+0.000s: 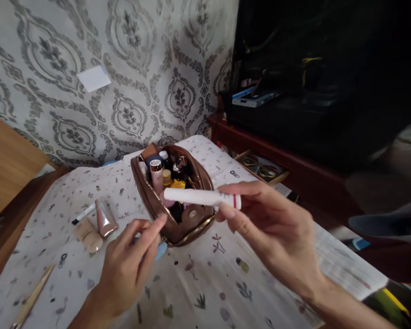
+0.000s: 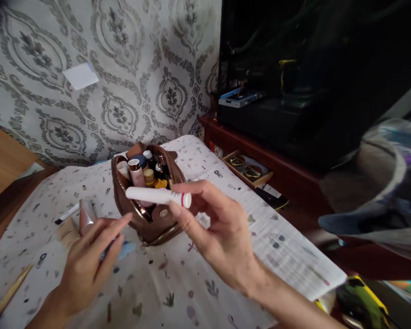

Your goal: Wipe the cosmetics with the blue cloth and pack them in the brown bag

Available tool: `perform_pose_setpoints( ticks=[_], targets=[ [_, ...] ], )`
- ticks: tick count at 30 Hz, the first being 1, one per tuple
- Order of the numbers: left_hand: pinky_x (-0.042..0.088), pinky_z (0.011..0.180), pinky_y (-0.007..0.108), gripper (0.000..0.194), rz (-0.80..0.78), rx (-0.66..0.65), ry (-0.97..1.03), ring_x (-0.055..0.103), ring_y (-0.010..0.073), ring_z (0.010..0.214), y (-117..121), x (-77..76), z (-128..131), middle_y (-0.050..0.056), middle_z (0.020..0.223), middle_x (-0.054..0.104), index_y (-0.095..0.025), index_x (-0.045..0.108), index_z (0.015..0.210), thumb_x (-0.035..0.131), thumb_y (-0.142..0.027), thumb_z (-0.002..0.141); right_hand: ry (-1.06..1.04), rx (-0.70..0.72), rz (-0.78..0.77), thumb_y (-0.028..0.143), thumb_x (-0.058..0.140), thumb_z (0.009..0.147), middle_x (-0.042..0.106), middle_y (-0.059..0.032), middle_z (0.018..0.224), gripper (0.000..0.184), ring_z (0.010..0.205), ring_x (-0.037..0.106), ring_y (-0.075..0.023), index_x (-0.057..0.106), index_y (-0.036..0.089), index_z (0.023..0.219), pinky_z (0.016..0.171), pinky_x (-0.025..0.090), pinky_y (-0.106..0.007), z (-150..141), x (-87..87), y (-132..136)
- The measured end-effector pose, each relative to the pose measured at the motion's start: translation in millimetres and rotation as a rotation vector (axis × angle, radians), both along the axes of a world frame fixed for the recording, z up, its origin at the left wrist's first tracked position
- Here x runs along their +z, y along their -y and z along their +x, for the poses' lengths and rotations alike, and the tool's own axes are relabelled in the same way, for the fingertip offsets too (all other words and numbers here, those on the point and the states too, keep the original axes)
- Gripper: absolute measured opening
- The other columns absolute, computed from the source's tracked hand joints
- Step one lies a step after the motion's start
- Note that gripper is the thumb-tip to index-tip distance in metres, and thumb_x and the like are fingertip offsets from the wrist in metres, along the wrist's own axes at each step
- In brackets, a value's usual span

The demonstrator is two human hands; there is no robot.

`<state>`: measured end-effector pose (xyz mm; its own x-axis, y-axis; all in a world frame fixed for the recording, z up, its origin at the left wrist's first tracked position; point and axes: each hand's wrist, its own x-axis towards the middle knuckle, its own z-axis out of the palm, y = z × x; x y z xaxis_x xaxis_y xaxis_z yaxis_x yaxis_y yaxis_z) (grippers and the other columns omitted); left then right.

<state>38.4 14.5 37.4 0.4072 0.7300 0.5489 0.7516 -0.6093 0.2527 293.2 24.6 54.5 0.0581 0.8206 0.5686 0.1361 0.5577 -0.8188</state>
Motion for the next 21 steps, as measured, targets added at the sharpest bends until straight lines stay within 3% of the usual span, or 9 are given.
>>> perform_pose_setpoints(
  ticks=[3,7,14,21],
  targets=[
    [0.051,0.067,0.02,0.052,0.201,0.01,-0.251,0.065,0.0129,0.078,-8.2,-3.3,1.9,0.004,0.096,0.066,-0.028,0.052,0.145,0.054,-0.014,0.095,0.112,-0.077,0.038,0.03,0.068,0.094,0.066,0.0003,0.076,0.016,0.06,0.059,-0.011,0.068,0.024,0.108,0.055,0.05,-0.024,6.1,6.3,-11.4],
    [0.05,0.065,0.02,0.055,0.309,0.008,-0.366,0.064,0.0144,0.079,-13.8,-6.5,0.3,0.005,0.094,0.065,-0.023,0.05,0.146,0.055,-0.01,0.093,0.321,-0.041,0.135,0.03,0.065,0.096,0.069,0.0004,0.081,0.016,0.062,0.06,-0.0106,0.068,0.024,0.11,0.056,0.049,-0.024,6.4,7.7,-29.1],
    [0.05,0.076,0.026,0.039,0.377,-0.074,-0.287,0.062,0.0159,0.083,-19.1,-9.3,-3.1,0.009,0.095,0.063,-0.014,0.066,0.126,0.054,-0.004,0.091,0.557,0.087,0.162,0.026,0.057,0.099,0.074,-0.0055,0.097,0.019,0.077,0.068,-0.0156,0.069,0.02,0.113,0.068,0.055,-0.027,0.9,21.8,-54.9],
    [0.05,0.088,0.031,0.044,0.32,-0.104,-0.271,0.062,0.0203,0.102,-18.4,-18.4,-10.4,0.012,0.108,0.061,-0.014,0.065,0.131,0.051,-0.001,0.091,0.787,0.216,0.122,0.021,0.056,0.097,0.067,-0.003,0.082,0.013,0.071,0.06,-0.0144,0.067,0.018,0.103,0.063,0.046,-0.026,-13.1,31.8,-76.7]
  ],
)
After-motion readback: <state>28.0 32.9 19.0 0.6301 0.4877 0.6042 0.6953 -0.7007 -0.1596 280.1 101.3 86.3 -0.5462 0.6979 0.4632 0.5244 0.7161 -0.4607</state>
